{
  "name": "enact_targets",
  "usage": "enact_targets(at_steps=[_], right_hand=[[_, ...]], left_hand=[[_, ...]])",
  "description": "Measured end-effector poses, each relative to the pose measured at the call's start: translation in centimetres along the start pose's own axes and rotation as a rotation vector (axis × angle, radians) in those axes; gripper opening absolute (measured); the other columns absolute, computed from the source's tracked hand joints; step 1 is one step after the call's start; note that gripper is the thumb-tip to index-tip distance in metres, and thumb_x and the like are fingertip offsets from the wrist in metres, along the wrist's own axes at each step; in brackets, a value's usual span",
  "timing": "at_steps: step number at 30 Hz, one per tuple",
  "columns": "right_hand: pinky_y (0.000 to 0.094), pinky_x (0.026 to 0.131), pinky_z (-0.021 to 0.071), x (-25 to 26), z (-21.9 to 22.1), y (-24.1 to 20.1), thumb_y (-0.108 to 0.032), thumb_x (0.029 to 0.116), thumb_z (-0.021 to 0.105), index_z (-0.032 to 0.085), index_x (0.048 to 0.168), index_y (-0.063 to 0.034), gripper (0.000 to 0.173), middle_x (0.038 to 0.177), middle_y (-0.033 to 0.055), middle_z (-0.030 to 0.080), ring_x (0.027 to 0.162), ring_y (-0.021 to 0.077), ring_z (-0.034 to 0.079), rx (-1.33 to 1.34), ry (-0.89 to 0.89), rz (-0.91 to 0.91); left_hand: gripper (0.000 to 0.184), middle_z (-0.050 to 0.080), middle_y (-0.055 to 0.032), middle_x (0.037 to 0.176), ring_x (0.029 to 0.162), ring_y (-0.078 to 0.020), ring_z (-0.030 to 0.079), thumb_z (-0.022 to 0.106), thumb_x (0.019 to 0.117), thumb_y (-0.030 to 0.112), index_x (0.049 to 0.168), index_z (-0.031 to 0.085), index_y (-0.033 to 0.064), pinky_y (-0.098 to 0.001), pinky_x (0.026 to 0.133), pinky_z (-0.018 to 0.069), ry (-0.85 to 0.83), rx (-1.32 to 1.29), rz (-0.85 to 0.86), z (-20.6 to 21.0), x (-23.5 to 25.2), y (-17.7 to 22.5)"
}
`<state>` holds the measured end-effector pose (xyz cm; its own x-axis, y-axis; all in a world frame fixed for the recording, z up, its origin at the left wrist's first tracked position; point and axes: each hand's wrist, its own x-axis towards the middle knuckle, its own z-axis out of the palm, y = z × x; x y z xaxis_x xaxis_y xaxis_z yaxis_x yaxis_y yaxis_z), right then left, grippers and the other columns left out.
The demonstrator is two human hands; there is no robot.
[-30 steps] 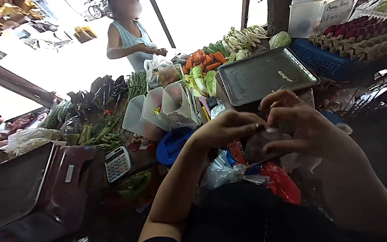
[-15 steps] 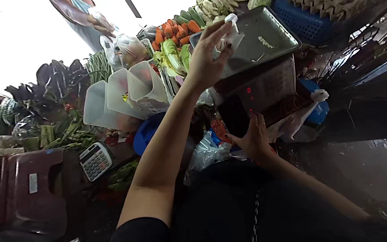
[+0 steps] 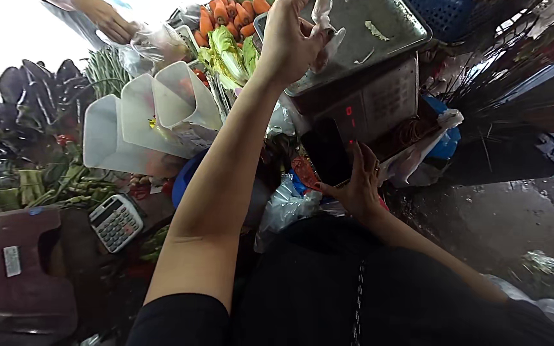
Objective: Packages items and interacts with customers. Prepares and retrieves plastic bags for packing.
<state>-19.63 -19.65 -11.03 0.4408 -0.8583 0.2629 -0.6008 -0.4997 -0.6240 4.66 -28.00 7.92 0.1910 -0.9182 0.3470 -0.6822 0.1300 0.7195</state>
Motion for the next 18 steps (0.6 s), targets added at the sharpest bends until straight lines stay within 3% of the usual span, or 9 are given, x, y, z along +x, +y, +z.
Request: enact_targets(at_steps=[4, 6, 8, 13, 16, 18], right_hand=[[0.0694, 0.106, 0.0355, -0.3, -1.6, 1.6, -0.072, 0.0748, 0.074, 0.038, 0.155, -0.0011, 0.113, 0.151, 0.0287, 0.044, 0.135, 0.048, 0.046, -0.005, 0.086, -0.091], [0.0664, 0.106, 0.0363, -0.4, -2.2, 2.6, -0.067, 0.0787, 0.074, 0.041, 0.154, -0.0026, 0.105, 0.148, 0.0278, 0.046, 0.132, 0.0456, 0.048, -0.02, 0.127, -0.162], [0.0634, 0.104, 0.0375, -0.6, -2.7, 3.5, -0.063, 0.0822, 0.074, 0.044, 0.152, -0.0051, 0.096, 0.145, 0.0271, 0.048, 0.129, 0.0434, 0.049, -0.022, 0.132, -0.234], [0.0564, 0.105, 0.037, -1.7, -2.3, 4.9, -0.06, 0.0908, 0.065, 0.061, 0.141, -0.0135, 0.068, 0.141, 0.0225, 0.054, 0.126, 0.0382, 0.051, -0.053, 0.096, -0.343], [0.0552, 0.102, 0.0382, -2.2, -1.8, 5.0, -0.055, 0.093, 0.064, 0.069, 0.129, -0.0112, 0.057, 0.135, 0.0207, 0.059, 0.121, 0.0371, 0.055, -0.032, 0.098, -0.341], [0.0571, 0.101, 0.0397, -1.9, -1.8, 4.5, -0.054, 0.0919, 0.067, 0.065, 0.133, -0.0081, 0.061, 0.133, 0.0211, 0.06, 0.12, 0.0377, 0.056, 0.014, 0.077, -0.305]], left_hand=[[0.028, 0.069, -0.0141, 0.101, 0.093, -0.0169, 0.067, 0.066, 0.0972, 0.019, 0.114, 0.064, -0.0042, -0.0356, 0.09, 0.0544, -0.042, 0.208, 0.048, -0.5, 0.0, 0.5], [0.027, 0.069, -0.0145, 0.098, 0.094, -0.0211, 0.067, 0.064, 0.0963, 0.021, 0.108, 0.068, -0.0027, -0.0413, 0.089, 0.0531, -0.056, 0.282, 0.067, -0.6, -0.1, 0.9], [0.021, 0.068, -0.0122, 0.092, 0.087, -0.0199, 0.065, 0.064, 0.0948, 0.019, 0.102, 0.069, -0.0002, -0.0406, 0.083, 0.0527, -0.066, 0.315, 0.106, -0.6, -0.1, 0.9], [0.028, 0.068, -0.0196, 0.106, 0.104, -0.0286, 0.066, 0.063, 0.0946, 0.014, 0.115, 0.065, -0.005, -0.0472, 0.095, 0.0514, -0.134, 0.363, 0.124, -0.6, -0.5, 1.1], [0.038, 0.064, -0.0211, 0.128, 0.127, -0.0352, 0.058, 0.059, 0.0959, 0.013, 0.132, 0.06, -0.0011, -0.0588, 0.108, 0.0395, -0.205, 0.418, 0.139, -0.6, -1.4, 0.9], [0.045, 0.06, -0.0185, 0.138, 0.136, -0.0356, 0.051, 0.055, 0.0973, 0.016, 0.141, 0.055, 0.0055, -0.0658, 0.11, 0.0343, -0.228, 0.433, 0.115, -0.8, -2.3, 1.0]])
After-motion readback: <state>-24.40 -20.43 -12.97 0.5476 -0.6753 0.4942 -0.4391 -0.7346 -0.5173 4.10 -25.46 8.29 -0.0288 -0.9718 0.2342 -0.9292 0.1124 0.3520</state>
